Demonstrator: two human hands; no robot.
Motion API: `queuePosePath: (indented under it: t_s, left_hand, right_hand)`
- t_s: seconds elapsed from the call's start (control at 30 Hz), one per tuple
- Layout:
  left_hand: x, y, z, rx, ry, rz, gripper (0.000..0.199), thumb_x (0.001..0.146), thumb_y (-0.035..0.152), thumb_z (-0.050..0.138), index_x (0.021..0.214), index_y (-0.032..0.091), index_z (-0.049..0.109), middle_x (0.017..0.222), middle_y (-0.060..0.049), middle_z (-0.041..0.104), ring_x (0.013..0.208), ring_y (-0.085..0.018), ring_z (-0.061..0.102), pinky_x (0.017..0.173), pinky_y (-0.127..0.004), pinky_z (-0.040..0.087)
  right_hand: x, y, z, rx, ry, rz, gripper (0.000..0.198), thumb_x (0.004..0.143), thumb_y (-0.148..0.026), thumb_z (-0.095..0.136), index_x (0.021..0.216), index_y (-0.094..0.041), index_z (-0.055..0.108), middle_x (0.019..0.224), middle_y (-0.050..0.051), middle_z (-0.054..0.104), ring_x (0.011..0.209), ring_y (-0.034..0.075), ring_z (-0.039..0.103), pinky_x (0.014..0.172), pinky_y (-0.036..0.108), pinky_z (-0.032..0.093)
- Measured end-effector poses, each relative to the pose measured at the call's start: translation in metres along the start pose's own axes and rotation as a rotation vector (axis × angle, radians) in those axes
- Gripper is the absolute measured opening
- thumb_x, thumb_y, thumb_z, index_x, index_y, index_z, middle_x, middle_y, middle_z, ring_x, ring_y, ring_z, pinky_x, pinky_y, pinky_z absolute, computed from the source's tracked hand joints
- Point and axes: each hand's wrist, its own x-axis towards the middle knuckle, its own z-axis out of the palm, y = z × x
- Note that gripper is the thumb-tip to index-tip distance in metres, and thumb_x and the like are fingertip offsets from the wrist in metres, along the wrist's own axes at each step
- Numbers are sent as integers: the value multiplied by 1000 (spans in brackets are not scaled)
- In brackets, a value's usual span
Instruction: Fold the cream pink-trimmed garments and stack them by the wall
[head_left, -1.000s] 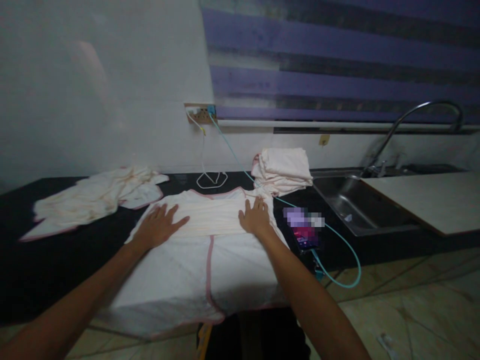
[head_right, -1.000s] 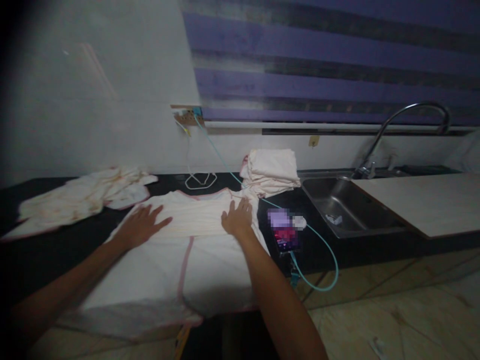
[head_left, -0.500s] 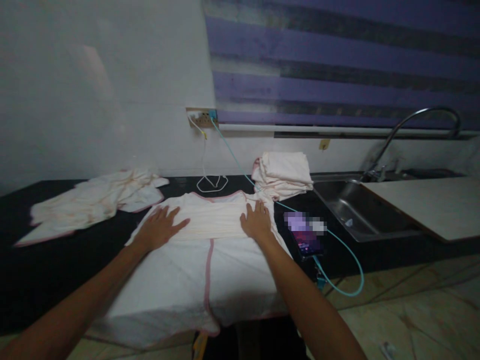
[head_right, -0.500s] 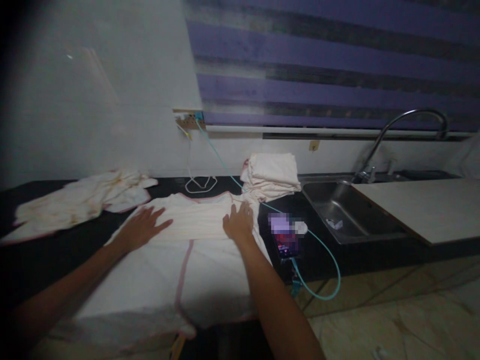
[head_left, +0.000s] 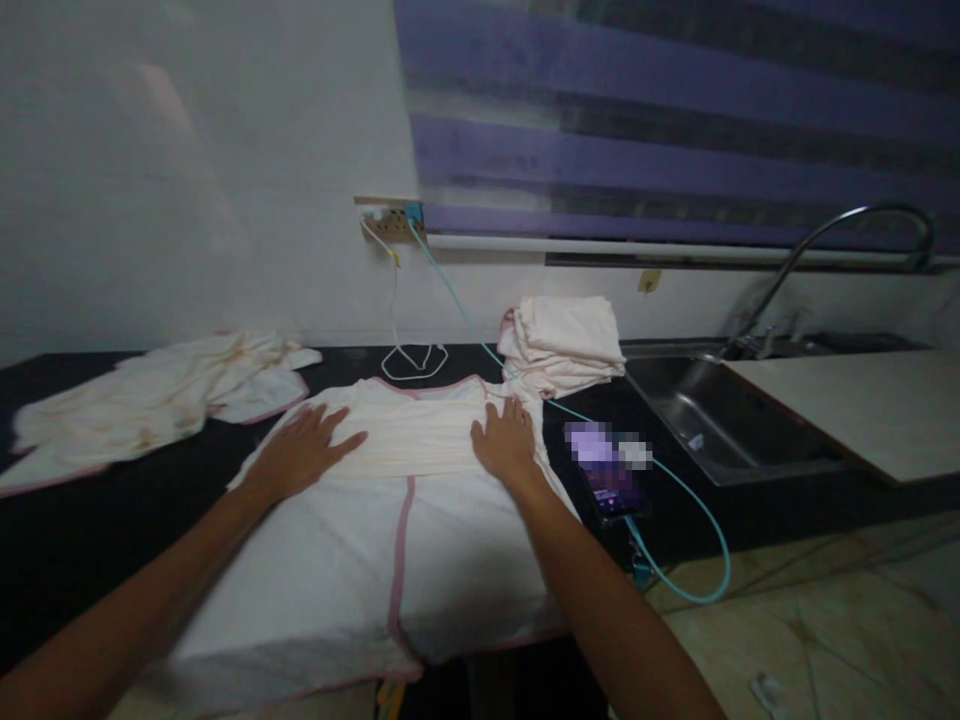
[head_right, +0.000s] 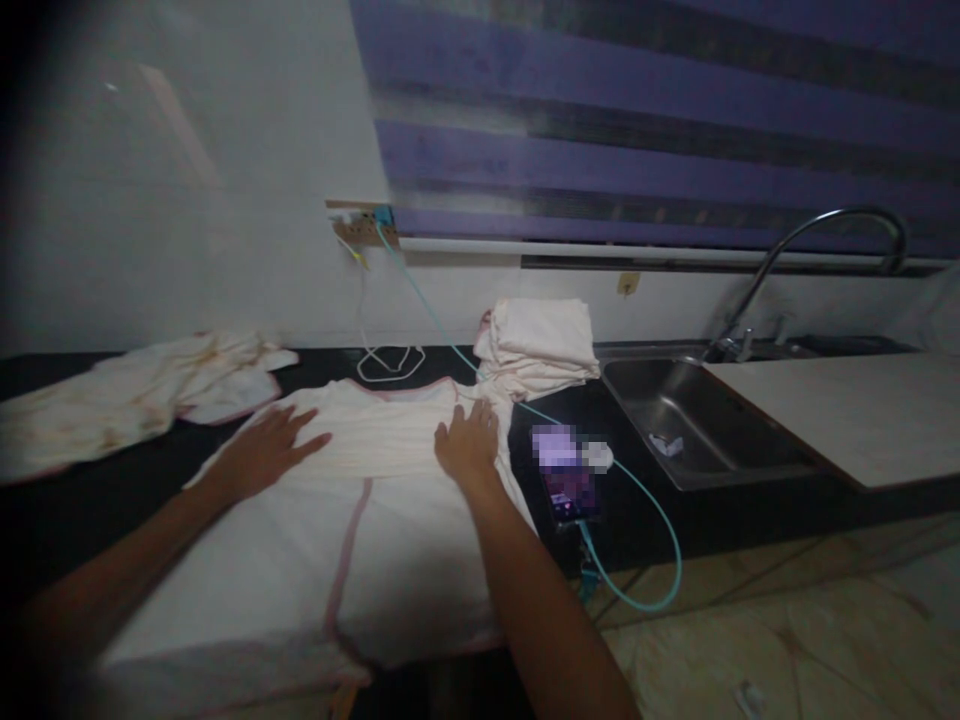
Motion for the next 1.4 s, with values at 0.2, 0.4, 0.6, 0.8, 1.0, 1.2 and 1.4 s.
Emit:
queuePosePath:
  t_s: [0.2, 0.4, 0.6, 0.8, 1.0, 1.2, 1.4]
  left_hand:
    - [2, -1, 2, -12, 0, 6, 55, 89, 17, 44, 138, 28, 67, 157, -11, 48, 150, -42, 30, 126, -63, 11]
    - [2, -4, 5, 50, -36, 13, 55, 90, 22, 48, 142, 30, 64, 158, -12, 46, 150, -44, 31, 126, -63, 12]
    - [3, -6, 6, -20, -12, -13, 55, 93, 16, 40, 140, 26, 67, 158, -14, 48, 150, -41, 33, 125, -65, 16]
    - [5, -15, 13, 11, 40, 74, 58, 86, 9, 47, 137, 26, 67, 155, -12, 49, 147, -42, 35, 124, -65, 19]
    - [6, -20, 17, -95, 96, 96, 51, 92, 12, 37, 130, 21, 71, 149, -12, 52, 146, -42, 34, 122, -66, 21]
    - [8, -24, 21, -332, 112, 88, 41, 92, 15, 44, 127, 5, 65, 149, -17, 50, 146, -42, 29, 121, -67, 12]
    - [12, -19, 13, -459, 183, 14, 35, 90, 15, 46, 116, 1, 65, 138, -16, 59, 136, -32, 41, 120, -61, 18]
  right_hand:
    - [2, 0, 1, 7, 0, 19, 57, 103, -45, 42, 150, -13, 52, 167, 23, 33, 158, 35, 24, 122, 50, 21]
    - [3, 2, 5, -4, -29, 21, 61, 105, -48, 39, 157, -16, 45, 169, 21, 29, 160, 34, 19, 123, 50, 18]
    - [3, 2, 4, 7, -30, 16, 62, 104, -48, 40, 157, -15, 45, 169, 21, 29, 160, 34, 19, 124, 50, 18]
    - [5, 1, 2, 13, -13, 25, 60, 103, -47, 42, 153, -16, 49, 167, 20, 34, 158, 34, 23, 122, 50, 22]
    - [5, 2, 2, 14, 1, 20, 58, 102, -46, 44, 150, -14, 52, 165, 21, 36, 156, 35, 27, 122, 50, 24]
    - [5, 1, 2, 72, 22, 2, 55, 102, -42, 48, 146, -9, 54, 162, 26, 38, 155, 38, 28, 122, 54, 25]
    - [10, -2, 2, 212, 143, -62, 58, 104, -36, 47, 148, 1, 48, 158, 28, 41, 152, 36, 30, 125, 48, 25]
